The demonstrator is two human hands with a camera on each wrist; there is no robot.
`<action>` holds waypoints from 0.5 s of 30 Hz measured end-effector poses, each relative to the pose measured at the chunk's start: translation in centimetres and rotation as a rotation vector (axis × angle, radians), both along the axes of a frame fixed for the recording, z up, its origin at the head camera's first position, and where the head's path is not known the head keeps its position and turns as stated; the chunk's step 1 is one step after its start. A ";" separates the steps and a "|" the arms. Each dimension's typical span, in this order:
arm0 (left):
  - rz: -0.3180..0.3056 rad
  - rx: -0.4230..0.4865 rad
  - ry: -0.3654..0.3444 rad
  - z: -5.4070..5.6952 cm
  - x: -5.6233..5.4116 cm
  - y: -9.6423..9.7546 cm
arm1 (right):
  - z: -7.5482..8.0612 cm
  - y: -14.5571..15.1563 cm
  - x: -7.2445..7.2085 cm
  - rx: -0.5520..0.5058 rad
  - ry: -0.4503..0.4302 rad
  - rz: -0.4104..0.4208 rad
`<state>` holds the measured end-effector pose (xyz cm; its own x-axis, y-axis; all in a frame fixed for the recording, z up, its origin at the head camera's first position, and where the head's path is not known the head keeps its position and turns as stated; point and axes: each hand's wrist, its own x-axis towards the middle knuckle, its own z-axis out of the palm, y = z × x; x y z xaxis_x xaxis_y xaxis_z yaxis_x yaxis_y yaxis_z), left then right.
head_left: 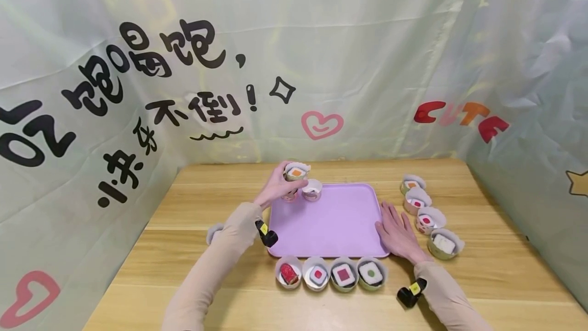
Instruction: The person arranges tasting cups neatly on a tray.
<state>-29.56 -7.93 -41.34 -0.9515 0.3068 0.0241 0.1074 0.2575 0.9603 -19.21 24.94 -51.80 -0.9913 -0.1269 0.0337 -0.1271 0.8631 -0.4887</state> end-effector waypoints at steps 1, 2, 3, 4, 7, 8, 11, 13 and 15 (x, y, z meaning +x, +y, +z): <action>-0.007 -0.002 -0.004 0.0 -0.1 0.2 | 0.0 0.0 0.0 0.000 0.000 -0.001; -0.017 0.000 -0.011 -0.1 -0.1 0.4 | 0.0 0.0 0.0 -0.001 0.000 -0.001; -0.023 -0.005 -0.008 -0.1 -0.2 0.7 | 0.0 0.0 0.0 -0.001 0.000 -0.001; -0.032 -0.006 -0.003 -0.2 -0.2 0.9 | 0.0 0.0 0.0 -0.002 0.000 -0.001; -0.055 -0.024 0.032 -0.3 -0.4 1.7 | 0.0 0.0 0.1 -0.002 0.004 -0.001; -0.063 -0.026 0.043 -0.4 -0.5 2.0 | 0.0 0.0 0.1 -0.002 0.005 -0.001; -0.102 -0.018 0.051 -0.5 -0.8 2.8 | 0.0 0.0 0.1 -0.001 0.011 -0.004; -0.125 -0.017 0.046 -0.6 -1.1 3.3 | 0.1 -0.1 0.1 -0.001 0.013 -0.005; -0.145 -0.032 0.044 -0.7 -1.3 3.7 | 0.1 -0.1 0.1 0.002 0.012 -0.007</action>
<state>-30.84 -4.23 -42.03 -0.8953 0.4424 0.0530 0.1878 0.2668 0.9453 -19.16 24.85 -51.67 -0.9917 -0.1205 0.0455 -0.1274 0.8648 -0.4856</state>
